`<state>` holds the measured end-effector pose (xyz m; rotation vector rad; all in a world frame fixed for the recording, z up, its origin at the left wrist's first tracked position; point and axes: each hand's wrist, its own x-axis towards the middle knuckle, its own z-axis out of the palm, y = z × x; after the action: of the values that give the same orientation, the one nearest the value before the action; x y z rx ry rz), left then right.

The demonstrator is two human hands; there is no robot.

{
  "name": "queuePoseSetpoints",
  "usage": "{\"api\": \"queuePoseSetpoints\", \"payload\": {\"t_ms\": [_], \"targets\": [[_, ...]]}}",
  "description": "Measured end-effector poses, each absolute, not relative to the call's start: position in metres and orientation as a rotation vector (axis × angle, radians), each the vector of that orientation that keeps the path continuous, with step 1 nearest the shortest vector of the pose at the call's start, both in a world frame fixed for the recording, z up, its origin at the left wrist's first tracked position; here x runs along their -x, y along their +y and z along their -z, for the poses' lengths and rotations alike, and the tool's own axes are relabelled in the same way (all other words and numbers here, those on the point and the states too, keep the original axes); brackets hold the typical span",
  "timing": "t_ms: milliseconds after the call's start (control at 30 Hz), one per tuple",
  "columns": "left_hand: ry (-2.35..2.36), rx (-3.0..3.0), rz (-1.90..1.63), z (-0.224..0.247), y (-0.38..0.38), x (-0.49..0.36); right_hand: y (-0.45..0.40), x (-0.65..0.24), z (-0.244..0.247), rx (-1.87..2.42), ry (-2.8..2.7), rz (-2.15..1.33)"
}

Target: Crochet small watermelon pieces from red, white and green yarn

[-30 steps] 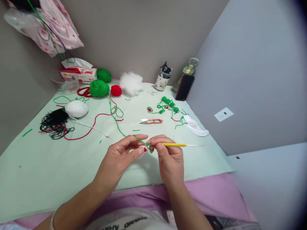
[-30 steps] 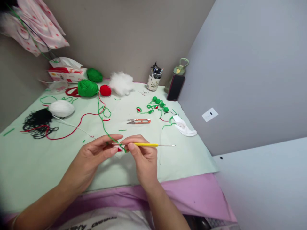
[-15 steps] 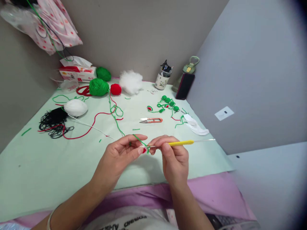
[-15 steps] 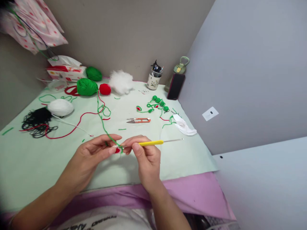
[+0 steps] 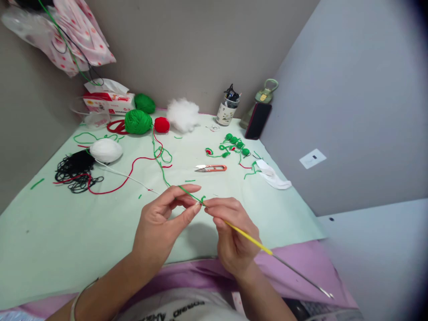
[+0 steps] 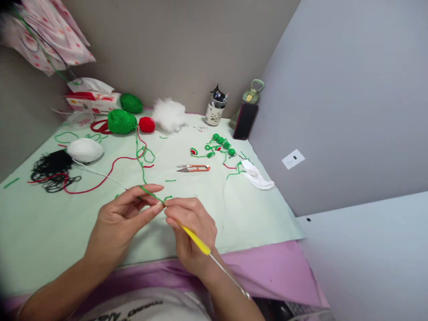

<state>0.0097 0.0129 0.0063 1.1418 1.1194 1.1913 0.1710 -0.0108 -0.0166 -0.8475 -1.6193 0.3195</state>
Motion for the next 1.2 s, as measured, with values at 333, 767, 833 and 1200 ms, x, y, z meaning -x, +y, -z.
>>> {"api": "queuePoseSetpoints", "payload": {"t_ms": [333, 767, 833, 1200], "targets": [[0.971, -0.937, -1.162, 0.001, 0.013, -0.014, -0.006, -0.162, 0.02, 0.894, -1.469, -0.439], [0.931, -1.088, -1.065, -0.001, 0.018, -0.006, 0.012, -0.166, 0.022, 0.774, -1.049, -1.018], [0.927, -1.138, -1.039, -0.001, 0.021, -0.002, 0.013, -0.167, 0.021, 0.76, -1.033, -1.061], [0.718, -1.045, -0.792, -0.005, 0.024, -0.018, 0.012, -0.172, 0.017, 0.643, -1.041, -1.189]]}}
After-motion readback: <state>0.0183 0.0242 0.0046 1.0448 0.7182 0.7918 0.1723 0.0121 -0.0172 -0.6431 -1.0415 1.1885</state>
